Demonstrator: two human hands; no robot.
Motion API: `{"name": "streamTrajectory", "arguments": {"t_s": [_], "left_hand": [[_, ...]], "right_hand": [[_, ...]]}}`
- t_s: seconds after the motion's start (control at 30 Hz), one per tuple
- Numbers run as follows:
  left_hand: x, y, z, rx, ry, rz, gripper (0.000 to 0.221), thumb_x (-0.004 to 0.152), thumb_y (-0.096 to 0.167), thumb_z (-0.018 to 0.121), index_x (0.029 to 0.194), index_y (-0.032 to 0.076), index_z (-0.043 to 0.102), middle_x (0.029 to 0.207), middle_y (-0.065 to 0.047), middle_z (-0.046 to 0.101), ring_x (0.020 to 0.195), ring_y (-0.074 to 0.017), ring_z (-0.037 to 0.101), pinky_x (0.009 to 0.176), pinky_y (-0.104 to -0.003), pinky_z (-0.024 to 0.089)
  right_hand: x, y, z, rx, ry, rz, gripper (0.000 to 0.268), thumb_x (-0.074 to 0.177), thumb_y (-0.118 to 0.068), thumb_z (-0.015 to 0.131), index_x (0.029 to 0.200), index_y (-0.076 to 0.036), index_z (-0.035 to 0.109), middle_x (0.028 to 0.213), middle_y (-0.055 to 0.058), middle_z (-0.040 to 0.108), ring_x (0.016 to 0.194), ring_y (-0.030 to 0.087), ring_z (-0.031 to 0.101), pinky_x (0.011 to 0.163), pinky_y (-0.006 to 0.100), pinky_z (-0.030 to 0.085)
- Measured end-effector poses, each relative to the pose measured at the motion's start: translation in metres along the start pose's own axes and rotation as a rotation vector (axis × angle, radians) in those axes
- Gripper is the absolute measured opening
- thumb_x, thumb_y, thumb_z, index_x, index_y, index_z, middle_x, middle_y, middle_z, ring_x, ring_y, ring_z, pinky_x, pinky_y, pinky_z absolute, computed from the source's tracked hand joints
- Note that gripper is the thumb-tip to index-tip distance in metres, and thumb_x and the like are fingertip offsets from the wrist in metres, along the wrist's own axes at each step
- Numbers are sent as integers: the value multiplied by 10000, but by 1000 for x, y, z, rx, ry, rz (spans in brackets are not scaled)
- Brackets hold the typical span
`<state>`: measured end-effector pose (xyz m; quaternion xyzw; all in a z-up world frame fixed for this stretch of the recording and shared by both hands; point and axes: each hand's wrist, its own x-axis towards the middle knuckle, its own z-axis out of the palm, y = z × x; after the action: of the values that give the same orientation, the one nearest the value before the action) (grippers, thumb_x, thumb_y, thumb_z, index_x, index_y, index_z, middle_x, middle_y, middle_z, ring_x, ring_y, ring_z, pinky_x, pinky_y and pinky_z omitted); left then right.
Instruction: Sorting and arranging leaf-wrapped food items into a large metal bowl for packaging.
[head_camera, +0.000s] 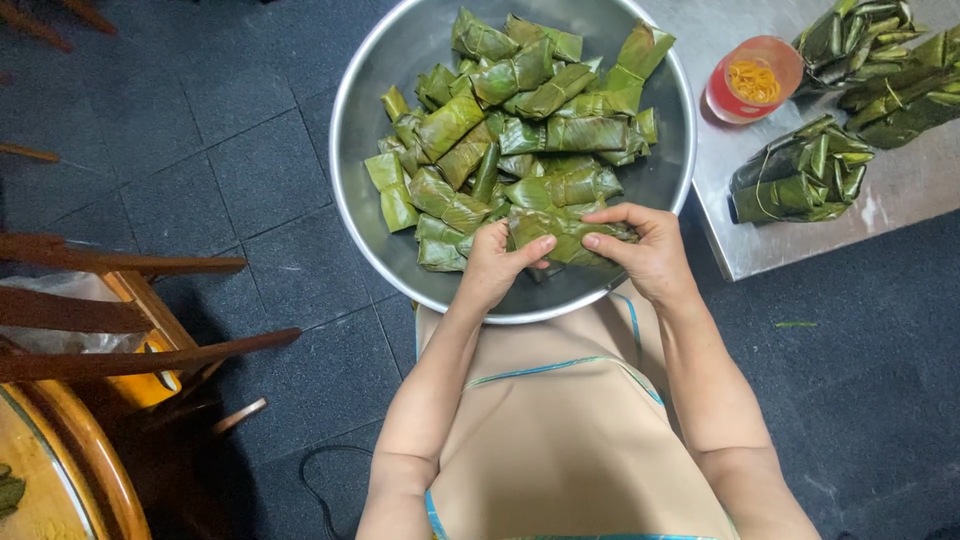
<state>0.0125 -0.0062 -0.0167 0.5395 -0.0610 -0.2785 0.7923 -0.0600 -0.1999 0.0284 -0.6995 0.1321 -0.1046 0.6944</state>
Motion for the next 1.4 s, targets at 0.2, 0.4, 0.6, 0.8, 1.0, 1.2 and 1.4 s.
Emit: {"name": "streamTrajectory", "arguments": {"t_s": [0.2,0.4,0.6,0.8,1.0,1.2,1.4], "left_hand": [[3,-12,-3,-41,50,-9,283,844,34,828,1085,-45,702,933,-169,764,796,-195,760,655,-310,669],[-2,-12,-5,4,37,17,335,833,9,831,1136,-36,695,961,-164,763,824,-158,741,671,-280,662],[0,-7,-10,31,18,49,370,776,37,887,1093,-41,711,893,-164,762,746,-154,742,614,-255,654],[3,-16,-15,82,34,73,312,795,38,873,1068,-15,731,863,-129,766,732,-105,711,601,-232,629],[4,-11,-9,-124,66,11,296,837,45,832,1105,5,713,926,-121,766,823,-136,742,716,-289,658],[22,-48,-7,-296,178,15,104,952,109,742,964,35,671,927,-72,740,876,-117,714,817,-304,619],[22,-60,-5,-368,262,45,125,1022,156,662,1000,35,677,949,-86,733,866,-149,727,795,-367,637]], "right_hand": [[5,2,7,-20,-58,64,418,739,-35,904,1132,-45,762,940,90,764,847,74,635,757,225,555],[11,9,11,-154,-109,29,314,730,-52,910,1023,-62,798,852,65,742,811,61,601,694,218,542],[9,5,18,-76,-128,62,442,686,-57,938,1098,-60,778,861,82,751,772,51,610,696,203,551],[7,34,4,-145,-120,86,377,675,-92,952,1001,-27,774,779,68,720,738,61,578,625,209,513],[9,41,17,44,-22,211,313,730,-85,914,1006,-55,769,821,84,735,695,93,651,603,239,565],[10,58,30,268,12,161,402,949,-85,716,1304,36,570,1231,250,642,1107,341,612,867,483,555],[10,36,46,-578,14,-635,496,896,-85,806,1352,-11,626,1337,205,590,1257,417,562,1070,545,459]]}}
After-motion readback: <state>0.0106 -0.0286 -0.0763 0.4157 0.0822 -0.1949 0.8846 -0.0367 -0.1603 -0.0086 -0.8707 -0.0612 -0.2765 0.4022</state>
